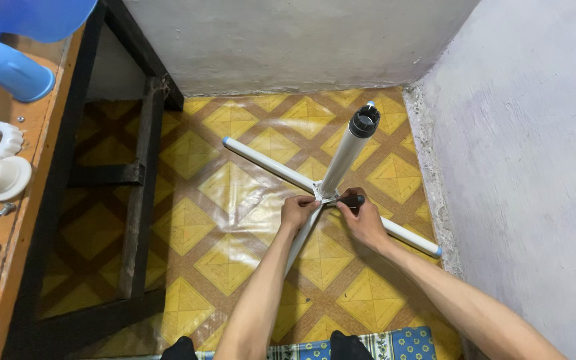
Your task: The person kneels on the floor and assembles the base of a pedestal fan, using a screwdriver to drive screws that fasten the pole to the cross-shaped leg base. They then pick up the blue plastic housing from the table and fit it over the pole, pressing it into place on the base.
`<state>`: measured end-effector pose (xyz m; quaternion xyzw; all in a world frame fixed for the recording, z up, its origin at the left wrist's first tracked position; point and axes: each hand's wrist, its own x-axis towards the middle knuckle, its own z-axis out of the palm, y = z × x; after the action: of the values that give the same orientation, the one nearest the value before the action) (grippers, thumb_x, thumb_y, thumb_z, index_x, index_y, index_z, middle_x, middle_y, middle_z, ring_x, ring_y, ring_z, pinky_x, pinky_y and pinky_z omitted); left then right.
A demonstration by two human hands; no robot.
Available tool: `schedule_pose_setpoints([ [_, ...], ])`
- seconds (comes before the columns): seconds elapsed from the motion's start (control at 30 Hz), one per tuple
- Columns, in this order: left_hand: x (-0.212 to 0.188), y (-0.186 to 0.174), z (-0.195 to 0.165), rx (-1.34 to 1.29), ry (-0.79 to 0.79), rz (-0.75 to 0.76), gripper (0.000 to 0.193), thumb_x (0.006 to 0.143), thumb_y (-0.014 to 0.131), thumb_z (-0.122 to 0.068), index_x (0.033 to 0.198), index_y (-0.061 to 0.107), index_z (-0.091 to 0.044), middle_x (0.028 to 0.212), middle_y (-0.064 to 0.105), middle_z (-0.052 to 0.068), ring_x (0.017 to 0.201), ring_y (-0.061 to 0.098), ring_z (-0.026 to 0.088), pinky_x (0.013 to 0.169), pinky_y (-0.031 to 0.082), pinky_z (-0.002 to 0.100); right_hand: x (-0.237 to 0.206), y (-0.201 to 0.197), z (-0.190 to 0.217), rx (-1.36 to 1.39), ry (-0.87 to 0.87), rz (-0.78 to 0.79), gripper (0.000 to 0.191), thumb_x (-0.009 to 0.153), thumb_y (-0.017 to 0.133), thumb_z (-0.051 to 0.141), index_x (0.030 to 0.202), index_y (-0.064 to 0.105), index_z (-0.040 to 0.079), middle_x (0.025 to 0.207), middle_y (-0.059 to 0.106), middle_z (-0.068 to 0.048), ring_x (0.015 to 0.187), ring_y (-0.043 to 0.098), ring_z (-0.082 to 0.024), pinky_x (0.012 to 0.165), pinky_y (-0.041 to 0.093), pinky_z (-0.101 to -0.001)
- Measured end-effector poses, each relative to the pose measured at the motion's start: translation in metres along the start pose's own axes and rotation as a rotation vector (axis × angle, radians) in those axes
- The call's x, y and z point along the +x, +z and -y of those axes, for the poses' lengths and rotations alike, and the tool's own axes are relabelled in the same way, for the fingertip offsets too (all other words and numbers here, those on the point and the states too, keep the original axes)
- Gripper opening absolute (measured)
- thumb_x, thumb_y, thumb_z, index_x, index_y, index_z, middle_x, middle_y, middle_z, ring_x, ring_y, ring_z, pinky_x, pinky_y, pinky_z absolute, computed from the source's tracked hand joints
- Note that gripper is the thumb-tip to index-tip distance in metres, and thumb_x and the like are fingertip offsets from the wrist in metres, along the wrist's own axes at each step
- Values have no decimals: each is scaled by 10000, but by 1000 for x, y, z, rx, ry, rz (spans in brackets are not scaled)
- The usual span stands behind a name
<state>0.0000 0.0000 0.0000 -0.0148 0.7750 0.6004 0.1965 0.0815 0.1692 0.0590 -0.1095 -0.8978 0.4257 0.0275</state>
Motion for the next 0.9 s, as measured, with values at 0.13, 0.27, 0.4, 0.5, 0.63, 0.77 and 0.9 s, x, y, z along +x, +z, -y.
schedule_pose_setpoints([
  [0.13, -7, -1, 0, -86, -29, -36, 320, 796, 861, -258, 1055, 815, -75, 979, 814, 87, 870, 758, 173, 807, 577, 302, 2, 6, 0, 20, -54, -6, 277, 971, 696, 199, 1168, 611, 24, 972, 775, -115, 822, 709, -176, 724, 543, -317],
  [0.27, -12, -10, 2, -126, 63, -42, 303, 832, 821, -236, 1077, 799, -60, 964, 810, 89, 864, 763, 166, 800, 578, 296, 5, 16, 5, 90, -101, 3, 292, 964, 692, 191, 1183, 599, 22, 1010, 773, -112, 881, 724, -148, 743, 556, -294],
  [0.4, -30, -15, 13, 63, 266, -96, 330, 888, 788, -257, 1142, 757, -48, 1020, 761, 134, 905, 729, 256, 833, 566, 355, 8, 24, 12, 42, -35, 17, 288, 959, 691, 188, 1189, 620, 30, 1017, 782, -103, 842, 711, -162, 710, 539, -314],
  [0.5, -51, -22, 24, 247, 448, -105, 423, 889, 762, -201, 1269, 665, -43, 1169, 678, 169, 1074, 639, 338, 946, 512, 414, 10, 30, 17, 7, -4, 15, 273, 961, 693, 186, 1179, 636, 31, 998, 785, -113, 807, 698, -181, 709, 536, -320],
  [0.63, -66, -28, 37, 381, 533, -102, 608, 849, 727, -153, 1406, 518, -25, 1315, 551, 207, 1237, 512, 395, 1047, 419, 485, 16, 35, 19, -2, -90, 9, 247, 981, 680, 178, 1168, 625, 27, 981, 776, -122, 833, 708, -154, 734, 543, -311],
  [0.77, -54, -37, 41, 328, 521, -125, 558, 937, 697, -191, 1421, 506, 10, 1372, 523, 212, 1305, 485, 395, 1118, 371, 510, 16, 40, 23, 58, -105, 22, 234, 982, 655, 172, 1160, 605, 29, 969, 771, -111, 827, 722, -121, 707, 558, -311],
  [0.9, -21, -48, 25, 486, 614, -153, 599, 924, 706, -263, 1425, 510, 1, 1481, 455, 245, 1417, 397, 415, 1163, 314, 523, 13, 41, 29, -17, 10, 22, 236, 976, 662, 173, 1168, 628, 40, 948, 771, -124, 732, 664, -184, 672, 533, -349],
])
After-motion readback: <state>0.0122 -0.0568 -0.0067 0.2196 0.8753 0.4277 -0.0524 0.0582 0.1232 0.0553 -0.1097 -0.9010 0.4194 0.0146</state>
